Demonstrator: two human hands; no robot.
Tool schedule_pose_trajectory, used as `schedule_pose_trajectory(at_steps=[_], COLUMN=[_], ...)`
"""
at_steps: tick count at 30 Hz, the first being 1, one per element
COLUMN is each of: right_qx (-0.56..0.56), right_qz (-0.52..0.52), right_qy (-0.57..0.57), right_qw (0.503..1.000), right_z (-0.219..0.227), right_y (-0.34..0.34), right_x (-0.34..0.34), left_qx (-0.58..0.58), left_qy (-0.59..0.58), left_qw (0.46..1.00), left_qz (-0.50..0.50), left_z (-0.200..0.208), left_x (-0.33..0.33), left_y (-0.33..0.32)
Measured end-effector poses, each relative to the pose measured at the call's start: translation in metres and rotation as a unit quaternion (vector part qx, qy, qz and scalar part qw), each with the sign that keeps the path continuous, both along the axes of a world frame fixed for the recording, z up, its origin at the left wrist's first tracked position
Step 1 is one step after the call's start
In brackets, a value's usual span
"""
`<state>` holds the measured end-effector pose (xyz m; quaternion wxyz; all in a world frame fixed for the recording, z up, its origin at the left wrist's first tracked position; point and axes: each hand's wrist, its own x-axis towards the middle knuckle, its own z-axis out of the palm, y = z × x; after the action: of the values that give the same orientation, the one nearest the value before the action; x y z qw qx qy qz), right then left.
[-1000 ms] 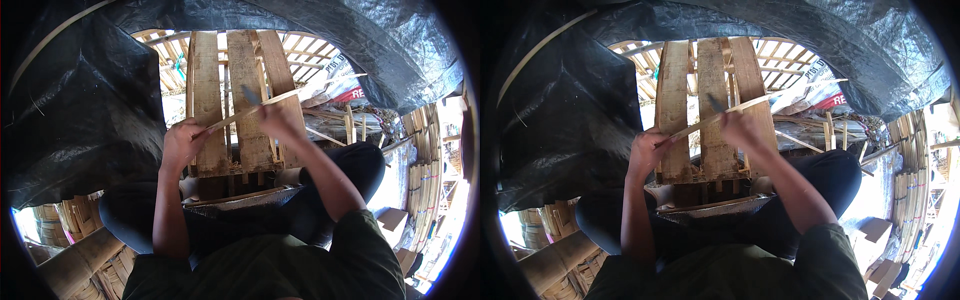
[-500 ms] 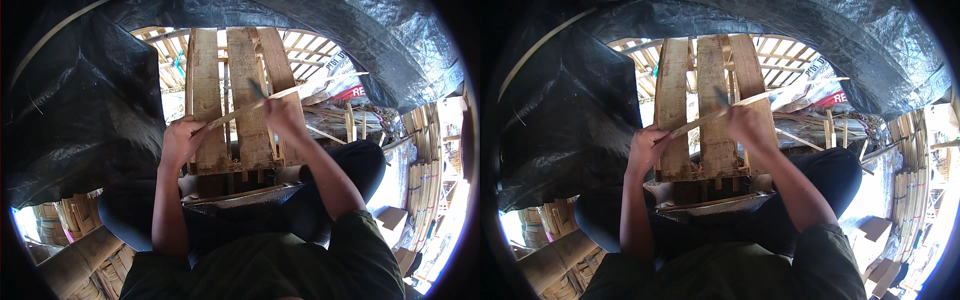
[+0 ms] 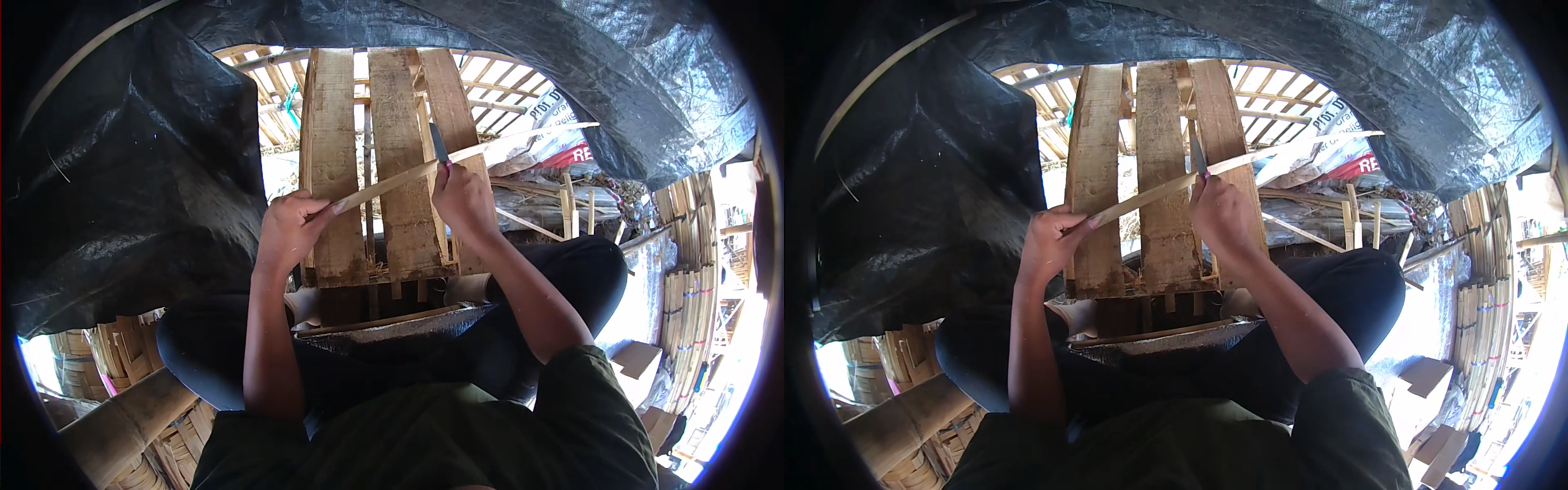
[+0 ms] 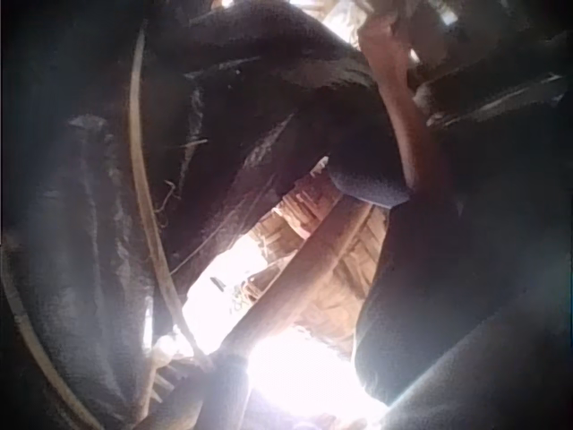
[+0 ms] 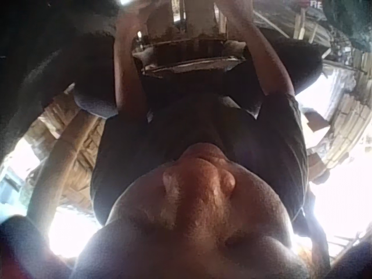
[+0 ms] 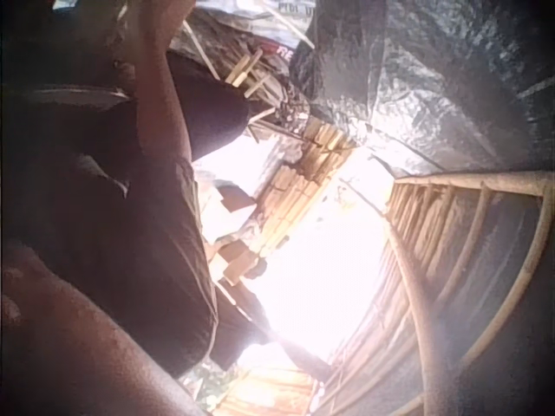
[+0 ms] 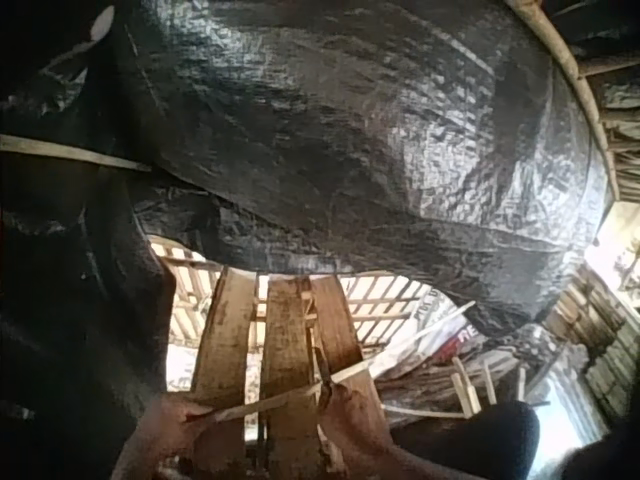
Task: The person scrapes and shaves along the length of a bamboo strip using a small knife.
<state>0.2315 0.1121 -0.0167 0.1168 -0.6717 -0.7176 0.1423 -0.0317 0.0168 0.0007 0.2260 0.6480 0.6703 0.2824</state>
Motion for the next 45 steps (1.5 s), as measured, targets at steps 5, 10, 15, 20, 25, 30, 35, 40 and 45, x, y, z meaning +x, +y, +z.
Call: schedule_pose_trajectory(at_steps=[5, 10, 15, 20, 25, 30, 35, 40, 45], right_qx=[-0.045, -0.107, -0.112, -0.108, -0.078, -0.078, -0.136, -0.162, -0.140], right_qz=[0.002, 0.037, 0.008, -0.029, -0.016, 0.066, -0.034, 0.072, 0.041], right_qy=[0.011, 0.031, -0.018, 0.010, -0.054, -0.008, -0.093, -0.042, -0.061], right_qw=[0.999, 0.993, 0.993, 0.994, 0.995, 0.995, 0.986, 0.983, 0.987], right_z=[0.002, -0.001, -0.003, -0.021, 0.005, 0.007, 0.023, 0.023, 0.023], right_y=[0.022, 0.004, 0.037, 0.005, 0.030, -0.003, 0.037, -0.012, 0.025], right_x=[0.015, 0.000, 0.028, -0.008, 0.018, -0.018, 0.020, -0.029, 0.005], left_qx=[-0.009, -0.003, -0.014, -0.019, -0.028, -0.021, -0.018, 0.004, 0.010], left_qy=[-0.035, -0.038, -0.043, -0.054, -0.067, -0.082, -0.073, -0.045, -0.001], left_qw=[0.999, 0.999, 0.999, 0.998, 0.997, 0.996, 0.997, 0.999, 1.000], left_qz=[-0.008, 0.000, 0.009, -0.003, 0.009, 0.003, 0.001, 0.000, -0.009], left_z=[-0.004, -0.005, 0.000, -0.003, -0.004, -0.006, -0.001, -0.005, 0.007], left_x=[-0.005, -0.002, 0.001, -0.001, -0.004, -0.004, 0.001, 0.001, 0.008], left_y=[0.002, 0.000, 0.000, 0.004, 0.000, 0.002, 0.000, -0.002, -0.006])
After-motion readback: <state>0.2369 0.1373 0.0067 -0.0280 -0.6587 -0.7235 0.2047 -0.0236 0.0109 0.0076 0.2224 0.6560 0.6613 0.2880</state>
